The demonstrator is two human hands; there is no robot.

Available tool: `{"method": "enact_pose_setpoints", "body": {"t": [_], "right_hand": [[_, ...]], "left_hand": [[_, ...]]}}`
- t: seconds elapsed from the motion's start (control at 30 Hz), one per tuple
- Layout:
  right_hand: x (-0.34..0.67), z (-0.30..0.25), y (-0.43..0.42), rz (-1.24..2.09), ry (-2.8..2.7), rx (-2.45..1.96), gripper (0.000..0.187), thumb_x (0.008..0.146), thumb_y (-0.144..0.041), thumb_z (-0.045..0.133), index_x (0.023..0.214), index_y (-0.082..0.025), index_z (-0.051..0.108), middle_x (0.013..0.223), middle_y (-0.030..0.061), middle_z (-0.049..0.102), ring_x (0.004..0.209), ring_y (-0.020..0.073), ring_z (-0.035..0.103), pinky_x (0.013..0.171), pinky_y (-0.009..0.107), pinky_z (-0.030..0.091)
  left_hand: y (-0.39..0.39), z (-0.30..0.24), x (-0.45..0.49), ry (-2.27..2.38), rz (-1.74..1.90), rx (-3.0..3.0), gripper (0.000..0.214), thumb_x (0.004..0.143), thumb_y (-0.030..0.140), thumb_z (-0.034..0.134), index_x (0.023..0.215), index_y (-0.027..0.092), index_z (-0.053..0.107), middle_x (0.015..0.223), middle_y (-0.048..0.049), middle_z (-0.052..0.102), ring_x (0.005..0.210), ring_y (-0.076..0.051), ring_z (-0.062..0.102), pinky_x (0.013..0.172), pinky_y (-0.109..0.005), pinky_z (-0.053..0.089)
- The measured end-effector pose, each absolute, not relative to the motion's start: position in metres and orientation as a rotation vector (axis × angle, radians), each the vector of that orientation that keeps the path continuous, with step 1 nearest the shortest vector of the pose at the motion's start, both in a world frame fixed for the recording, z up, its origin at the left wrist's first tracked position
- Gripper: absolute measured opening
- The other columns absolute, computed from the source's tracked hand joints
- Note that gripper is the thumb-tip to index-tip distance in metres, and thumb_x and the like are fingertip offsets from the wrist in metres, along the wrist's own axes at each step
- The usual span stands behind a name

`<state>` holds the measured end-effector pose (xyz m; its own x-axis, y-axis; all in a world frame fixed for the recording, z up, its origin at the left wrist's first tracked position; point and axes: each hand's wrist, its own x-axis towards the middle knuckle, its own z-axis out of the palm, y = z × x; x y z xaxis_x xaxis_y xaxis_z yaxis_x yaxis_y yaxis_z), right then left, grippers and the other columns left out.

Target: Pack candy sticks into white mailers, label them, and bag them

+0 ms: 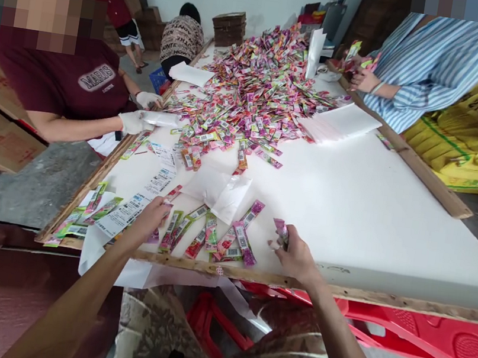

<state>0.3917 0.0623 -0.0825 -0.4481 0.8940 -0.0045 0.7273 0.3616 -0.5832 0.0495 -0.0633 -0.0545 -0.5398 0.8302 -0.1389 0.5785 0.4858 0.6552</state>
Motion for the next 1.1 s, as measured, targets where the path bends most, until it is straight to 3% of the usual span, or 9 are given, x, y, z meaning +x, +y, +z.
{"method": "enact_pose_setpoints", "body": {"t": [0.13, 0.27, 0.4, 0.57, 0.7, 0.8, 0.87, 0.97, 1.1], "right_hand": [[0.354, -0.078, 0.050, 0.648, -2.454, -1.552, 0.017, 0.077, -0.033, 0.054, 0.087, -0.019, 0.052, 0.072, 0.0043, 0.063, 0.062, 0.0167, 0.056, 0.054, 0.024, 0.032], [0.324, -0.087, 0.044, 0.519, -2.581, -1.662, 0.023, 0.077, -0.037, 0.055, 0.089, -0.017, 0.055, 0.081, 0.0103, 0.065, 0.071, 0.0219, 0.060, 0.056, 0.027, 0.034], [0.347, -0.094, 0.052, 0.810, -2.450, -1.482, 0.015, 0.076, -0.024, 0.052, 0.089, -0.017, 0.057, 0.083, 0.0064, 0.064, 0.074, 0.0174, 0.059, 0.063, 0.025, 0.040], [0.382, -0.079, 0.071, 1.074, -2.223, -1.098, 0.025, 0.084, -0.032, 0.044, 0.103, -0.017, 0.049, 0.084, 0.0035, 0.063, 0.074, 0.0166, 0.057, 0.065, 0.026, 0.044], [0.358, -0.066, 0.093, 0.881, -2.455, -1.019, 0.038, 0.080, -0.022, 0.050, 0.117, -0.017, 0.043, 0.092, 0.0054, 0.063, 0.080, 0.0180, 0.058, 0.070, 0.027, 0.043], [0.332, -0.071, 0.105, 0.638, -2.710, -0.985, 0.040, 0.073, -0.007, 0.047, 0.111, -0.017, 0.052, 0.102, 0.0082, 0.062, 0.093, 0.0199, 0.058, 0.077, 0.027, 0.041], [0.327, -0.077, 0.106, 0.492, -2.815, -1.032, 0.039, 0.071, -0.004, 0.045, 0.106, -0.017, 0.057, 0.102, 0.0089, 0.061, 0.091, 0.0205, 0.058, 0.076, 0.027, 0.041], [0.343, -0.086, 0.101, 0.286, -2.820, -1.138, 0.034, 0.072, -0.007, 0.046, 0.100, -0.019, 0.061, 0.101, 0.0106, 0.058, 0.087, 0.0223, 0.057, 0.075, 0.031, 0.040], [0.380, -0.087, 0.093, 0.185, -2.623, -1.254, 0.035, 0.068, -0.005, 0.048, 0.099, -0.016, 0.058, 0.108, 0.0152, 0.056, 0.100, 0.0290, 0.052, 0.080, 0.036, 0.039]], "left_hand": [[-0.077, -0.064, 0.056, 2.396, 0.558, 1.189, 0.038, 0.072, 0.047, 0.055, 0.096, 0.017, 0.052, 0.084, -0.0070, 0.064, 0.080, -0.024, 0.061, 0.066, -0.031, 0.043], [-0.073, -0.082, 0.067, 2.548, 0.231, 1.254, 0.037, 0.077, 0.047, 0.053, 0.092, 0.013, 0.056, 0.089, -0.0172, 0.066, 0.088, -0.032, 0.060, 0.072, -0.037, 0.041], [-0.082, -0.084, 0.058, 2.452, 0.430, 1.270, 0.028, 0.077, 0.041, 0.054, 0.091, 0.017, 0.057, 0.091, -0.0088, 0.066, 0.089, -0.025, 0.059, 0.075, -0.032, 0.042], [-0.097, -0.066, 0.047, 2.389, 0.804, 1.267, 0.027, 0.081, 0.041, 0.046, 0.094, 0.019, 0.052, 0.088, -0.0048, 0.062, 0.085, -0.021, 0.057, 0.075, -0.030, 0.042], [-0.082, -0.066, 0.068, 2.349, 0.673, 1.326, 0.027, 0.082, 0.040, 0.045, 0.098, 0.019, 0.047, 0.079, -0.0035, 0.061, 0.073, -0.020, 0.059, 0.066, -0.029, 0.041], [-0.069, -0.079, 0.088, 2.408, 0.357, 1.391, 0.036, 0.075, 0.041, 0.057, 0.098, 0.015, 0.048, 0.088, -0.0116, 0.064, 0.082, -0.026, 0.061, 0.065, -0.032, 0.040], [-0.067, -0.087, 0.094, 2.405, 0.239, 1.409, 0.029, 0.071, 0.036, 0.062, 0.089, 0.016, 0.052, 0.088, -0.0136, 0.065, 0.085, -0.029, 0.061, 0.064, -0.032, 0.039], [-0.076, -0.086, 0.091, 2.360, 0.230, 1.451, 0.018, 0.072, 0.031, 0.061, 0.083, 0.019, 0.054, 0.082, -0.0094, 0.066, 0.084, -0.027, 0.062, 0.066, -0.032, 0.040], [-0.079, -0.067, 0.066, 2.470, 0.442, 1.605, 0.018, 0.078, 0.031, 0.054, 0.090, 0.018, 0.053, 0.090, -0.0096, 0.062, 0.089, -0.024, 0.058, 0.076, -0.032, 0.042]]}}
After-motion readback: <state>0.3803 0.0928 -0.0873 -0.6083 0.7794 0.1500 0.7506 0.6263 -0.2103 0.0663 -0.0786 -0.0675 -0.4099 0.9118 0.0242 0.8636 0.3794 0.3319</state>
